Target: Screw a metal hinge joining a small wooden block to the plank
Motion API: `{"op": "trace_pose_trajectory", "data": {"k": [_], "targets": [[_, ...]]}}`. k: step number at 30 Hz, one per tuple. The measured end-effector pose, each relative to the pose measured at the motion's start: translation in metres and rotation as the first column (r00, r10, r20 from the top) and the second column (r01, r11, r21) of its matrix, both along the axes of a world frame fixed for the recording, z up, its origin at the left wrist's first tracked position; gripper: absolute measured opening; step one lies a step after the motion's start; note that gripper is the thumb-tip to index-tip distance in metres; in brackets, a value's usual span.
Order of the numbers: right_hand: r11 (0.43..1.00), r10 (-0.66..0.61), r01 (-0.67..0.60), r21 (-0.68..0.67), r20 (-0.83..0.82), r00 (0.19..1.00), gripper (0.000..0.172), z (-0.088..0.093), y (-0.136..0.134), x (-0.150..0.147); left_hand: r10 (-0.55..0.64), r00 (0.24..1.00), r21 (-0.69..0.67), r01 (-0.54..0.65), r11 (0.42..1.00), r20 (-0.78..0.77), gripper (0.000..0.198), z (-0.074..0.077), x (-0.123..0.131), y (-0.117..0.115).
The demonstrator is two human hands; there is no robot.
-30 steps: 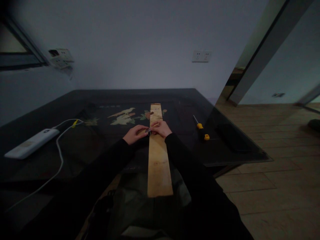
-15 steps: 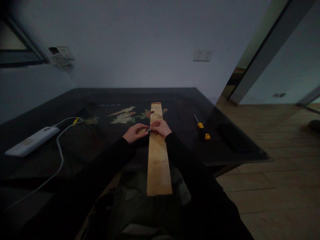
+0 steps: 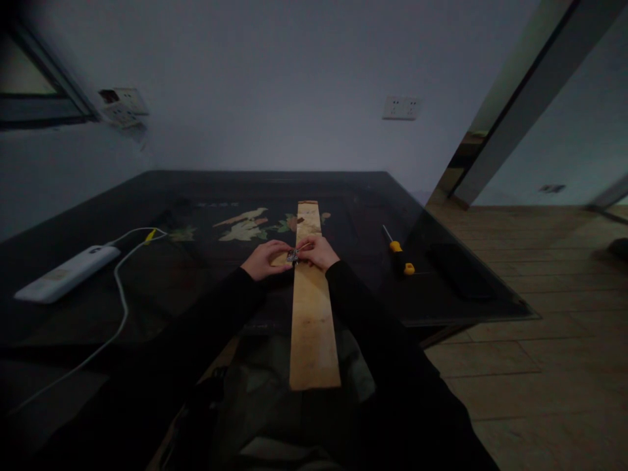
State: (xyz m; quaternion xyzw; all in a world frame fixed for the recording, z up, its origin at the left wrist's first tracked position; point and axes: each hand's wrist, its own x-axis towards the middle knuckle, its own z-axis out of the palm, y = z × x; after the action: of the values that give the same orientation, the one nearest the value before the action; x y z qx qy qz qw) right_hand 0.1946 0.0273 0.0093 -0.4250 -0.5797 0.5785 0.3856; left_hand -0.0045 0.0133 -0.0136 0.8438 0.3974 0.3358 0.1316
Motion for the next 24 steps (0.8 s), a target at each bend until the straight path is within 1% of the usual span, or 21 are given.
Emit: {"op": "trace_pose_trajectory", "data": {"k": [4,7,11,14,21,24], "targets": [[1.000,-0.011,0.011,0.006,-0.008,1.000,0.019,0.0006,-0.0014,-0.0006,0.024,0.999,0.039,-0.023,0.999,-0.028,0.043,0.0011,-0.0007,-0.0005],[1.000,0.010,-0.010,0.002,0.011,1.000,0.019,0.0004,-0.0015,-0.0014,0.068,0.995,0.061,-0.064,0.996,-0.078,0.046,0.0028,-0.0010,-0.0019],[1.000,0.020,-0.020,-0.012,0.030,0.999,0.022,-0.0013,0.0000,-0.0021,0.102,0.985,0.056,-0.095,0.994,-0.136,0.047,0.0054,-0.0011,-0.0039],[1.000,0.012,-0.012,-0.014,0.028,1.000,0.023,-0.0027,0.0005,-0.0030,0.100,0.986,0.057,-0.093,0.994,-0.132,0.046,0.0055,-0.0015,-0.0038],[0.998,-0.056,0.056,0.007,0.055,0.997,0.026,-0.0017,-0.0034,-0.0064,0.074,0.992,0.078,-0.066,0.995,-0.104,0.045,0.0012,-0.0026,-0.0012],[0.998,-0.058,0.058,0.014,0.024,0.998,0.027,-0.0023,-0.0037,-0.0062,0.070,0.992,0.070,-0.063,0.996,-0.106,0.045,0.0018,-0.0025,-0.0013]]}}
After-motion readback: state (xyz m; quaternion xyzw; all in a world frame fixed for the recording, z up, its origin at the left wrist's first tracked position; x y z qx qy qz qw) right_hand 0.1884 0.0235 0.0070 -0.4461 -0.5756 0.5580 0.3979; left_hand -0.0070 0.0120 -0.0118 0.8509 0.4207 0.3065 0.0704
